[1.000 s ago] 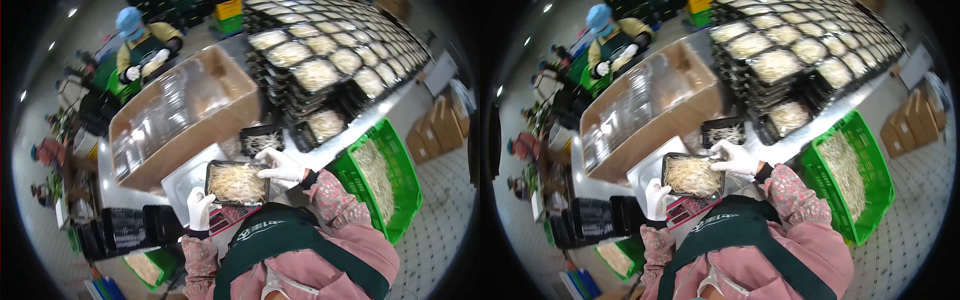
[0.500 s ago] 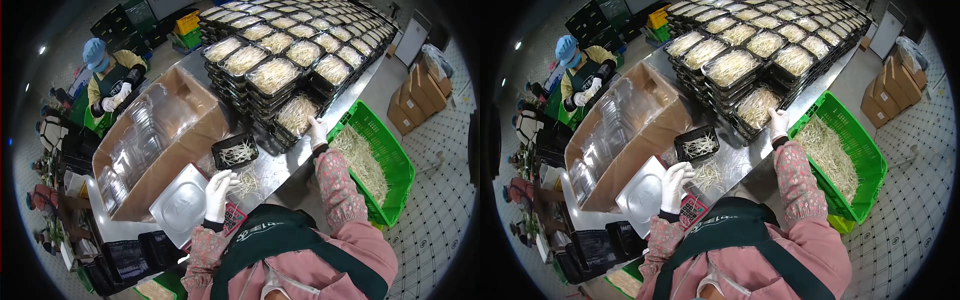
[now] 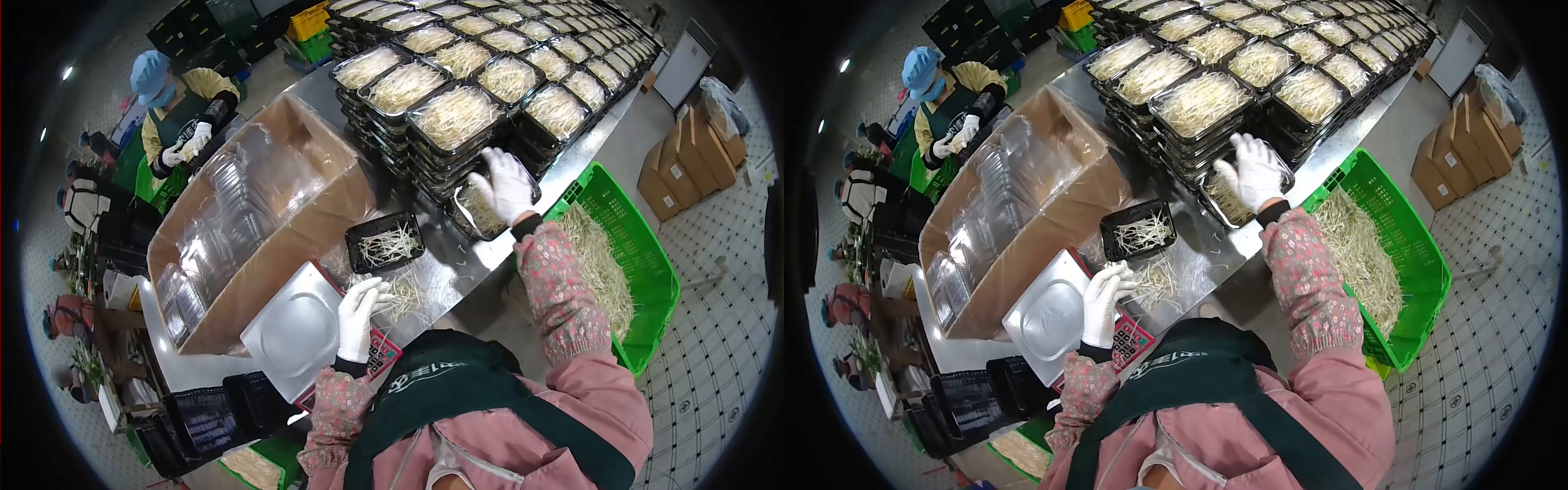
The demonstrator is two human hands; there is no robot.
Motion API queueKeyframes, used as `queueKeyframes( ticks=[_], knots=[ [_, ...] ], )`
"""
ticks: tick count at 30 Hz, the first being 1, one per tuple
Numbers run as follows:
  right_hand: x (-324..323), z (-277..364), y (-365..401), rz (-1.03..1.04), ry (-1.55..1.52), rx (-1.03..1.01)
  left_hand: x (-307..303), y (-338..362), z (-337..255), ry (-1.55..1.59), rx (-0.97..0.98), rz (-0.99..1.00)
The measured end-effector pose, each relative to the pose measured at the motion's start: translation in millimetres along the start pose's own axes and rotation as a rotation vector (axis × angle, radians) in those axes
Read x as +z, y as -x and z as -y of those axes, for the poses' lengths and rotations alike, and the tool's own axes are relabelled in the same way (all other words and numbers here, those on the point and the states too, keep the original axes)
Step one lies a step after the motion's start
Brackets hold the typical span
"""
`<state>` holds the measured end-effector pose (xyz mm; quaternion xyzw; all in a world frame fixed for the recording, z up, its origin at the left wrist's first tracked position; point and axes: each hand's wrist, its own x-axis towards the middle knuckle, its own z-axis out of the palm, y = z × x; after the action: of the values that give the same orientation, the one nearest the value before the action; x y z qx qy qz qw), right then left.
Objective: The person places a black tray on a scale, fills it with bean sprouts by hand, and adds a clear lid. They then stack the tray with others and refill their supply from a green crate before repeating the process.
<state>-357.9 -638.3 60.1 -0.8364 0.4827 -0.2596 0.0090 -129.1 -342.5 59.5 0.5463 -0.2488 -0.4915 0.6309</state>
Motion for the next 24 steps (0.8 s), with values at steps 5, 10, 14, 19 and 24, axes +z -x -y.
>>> queueKeyframes(
  ticks=[5,10,14,19,24],
  knots=[
    [20,2,13,0.382,0.097,-0.202,3,-8,11,0.006,-0.048,-0.012],
    [38,-29,-11,0.297,0.109,0.006,-1,-17,19,0.015,-0.056,-0.07],
    [55,-27,-24,0.31,0.182,0.042,2,-20,23,0.039,-0.076,-0.101],
    [54,-23,-27,0.329,0.197,0.055,9,-22,21,0.035,-0.039,-0.08],
    [46,-29,-30,0.311,0.15,0.04,-11,-7,16,-0.007,0.04,-0.134]
  ],
)
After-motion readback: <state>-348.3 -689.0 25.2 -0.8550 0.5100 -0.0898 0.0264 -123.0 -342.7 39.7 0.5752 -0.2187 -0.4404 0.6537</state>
